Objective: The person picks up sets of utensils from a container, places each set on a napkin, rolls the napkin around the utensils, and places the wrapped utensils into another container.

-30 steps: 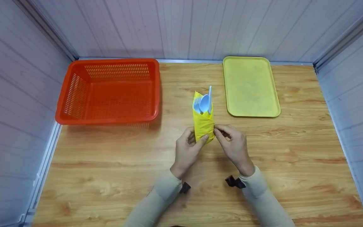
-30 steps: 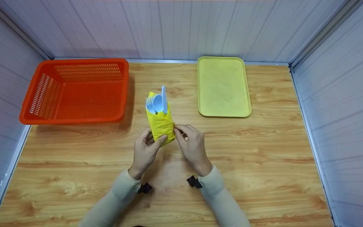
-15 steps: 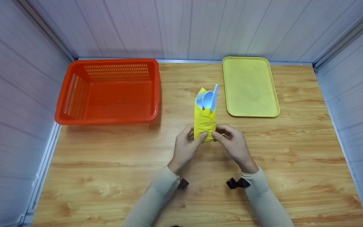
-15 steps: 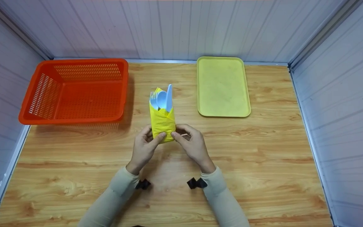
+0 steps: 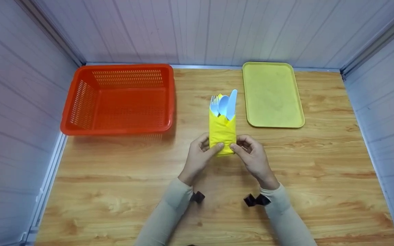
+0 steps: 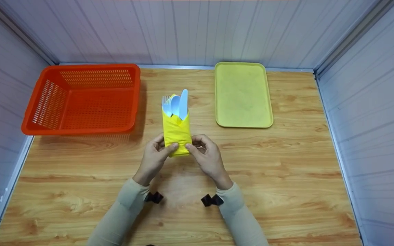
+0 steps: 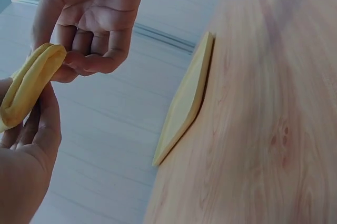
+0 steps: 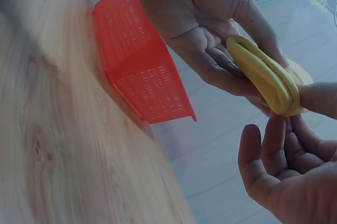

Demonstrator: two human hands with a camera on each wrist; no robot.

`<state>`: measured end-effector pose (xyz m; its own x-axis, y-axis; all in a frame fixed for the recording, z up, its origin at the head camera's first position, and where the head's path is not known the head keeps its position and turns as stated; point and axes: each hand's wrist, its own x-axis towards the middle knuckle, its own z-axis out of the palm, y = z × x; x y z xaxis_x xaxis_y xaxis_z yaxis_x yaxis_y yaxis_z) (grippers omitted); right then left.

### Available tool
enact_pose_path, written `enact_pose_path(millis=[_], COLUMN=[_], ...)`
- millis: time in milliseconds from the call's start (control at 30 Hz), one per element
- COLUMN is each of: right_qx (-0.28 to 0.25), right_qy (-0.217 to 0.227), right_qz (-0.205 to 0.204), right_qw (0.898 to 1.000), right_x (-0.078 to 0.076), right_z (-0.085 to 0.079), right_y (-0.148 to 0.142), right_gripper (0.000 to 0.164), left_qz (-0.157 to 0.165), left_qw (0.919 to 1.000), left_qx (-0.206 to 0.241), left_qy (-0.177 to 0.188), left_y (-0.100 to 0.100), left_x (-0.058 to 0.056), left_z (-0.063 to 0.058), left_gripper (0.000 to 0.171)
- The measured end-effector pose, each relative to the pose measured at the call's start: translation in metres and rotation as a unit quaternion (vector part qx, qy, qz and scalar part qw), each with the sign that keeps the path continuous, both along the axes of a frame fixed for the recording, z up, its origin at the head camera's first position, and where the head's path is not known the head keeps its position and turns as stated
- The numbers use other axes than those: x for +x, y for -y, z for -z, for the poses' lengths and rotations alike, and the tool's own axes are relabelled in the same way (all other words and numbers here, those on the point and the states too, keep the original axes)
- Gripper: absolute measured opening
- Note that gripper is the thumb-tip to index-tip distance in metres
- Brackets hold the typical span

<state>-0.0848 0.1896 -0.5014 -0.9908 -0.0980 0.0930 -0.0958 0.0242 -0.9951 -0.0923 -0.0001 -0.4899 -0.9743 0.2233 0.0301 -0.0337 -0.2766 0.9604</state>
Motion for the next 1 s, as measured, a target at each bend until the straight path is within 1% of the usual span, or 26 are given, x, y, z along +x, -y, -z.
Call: enact_pose_path(millis=[67,167,200,267,367,467,533,667,767,800,833,900,1000], right_qx=[0.0,-0.004,-0.005,-0.006,-0.013,-0.021,-0.024,-0.031,-0.034,-0.036,-0.039,-0.045,-0.053], right_qy=[-0.002,-0.005,-0.007,-0.01,-0.013,-0.011,-0.005,0.005,0.003,0.002,0.001,0.0,0.005], right_qz=[0.006,0.005,0.003,0.0,-0.008,-0.013,-0.015,-0.021,-0.028,-0.03,-0.03,-0.025,-0.022], right_qw=[1.0,1.0,1.0,1.0,1.0,1.0,1.0,0.999,0.999,0.999,0.999,0.999,0.998], right_x=[0.0,0.001,0.001,0.001,0.001,0.001,0.001,0.002,0.002,0.002,0.002,0.002,0.003], right_z=[0.0,0.002,0.003,0.003,0.004,0.004,0.004,0.003,0.003,0.003,0.004,0.005,0.008], right_y=[0.001,0.001,0.0,0.0,0.0,-0.001,-0.001,0.0,-0.001,-0.002,-0.003,-0.007,-0.012], right_gripper=[0.018,0.019,0.018,0.018,0.017,0.016,0.016,0.016,0.019,0.02,0.021,0.022,0.022], left_qz=[0.0,-0.003,-0.004,-0.005,-0.006,-0.003,-0.004,-0.013,-0.021,-0.024,-0.026,-0.039,-0.061], left_qw=[0.9999,0.9996,0.9996,0.9998,1.0,0.9999,0.9998,0.9997,0.9993,0.9988,0.9986,0.9963,0.9913], left_qx=[-0.014,-0.026,-0.027,-0.017,0.002,0.011,0.013,0.002,-0.022,-0.035,-0.04,-0.064,-0.091], left_qy=[0.0,0.003,0.005,0.007,0.002,-0.01,-0.015,-0.02,-0.023,-0.024,-0.024,-0.042,-0.072], left_y=[-0.002,-0.006,-0.007,-0.007,-0.007,-0.005,-0.005,-0.004,0.002,0.006,0.01,0.024,0.052], left_x=[-0.002,-0.006,-0.007,-0.009,-0.009,-0.009,-0.008,-0.007,-0.009,-0.01,-0.013,-0.021,-0.037], left_z=[0.004,0.015,0.02,0.024,0.027,0.027,0.027,0.025,0.019,0.014,0.009,-0.004,-0.028], left_gripper=[0.036,0.039,0.041,0.041,0.042,0.043,0.044,0.043,0.041,0.04,0.039,0.038,0.035])
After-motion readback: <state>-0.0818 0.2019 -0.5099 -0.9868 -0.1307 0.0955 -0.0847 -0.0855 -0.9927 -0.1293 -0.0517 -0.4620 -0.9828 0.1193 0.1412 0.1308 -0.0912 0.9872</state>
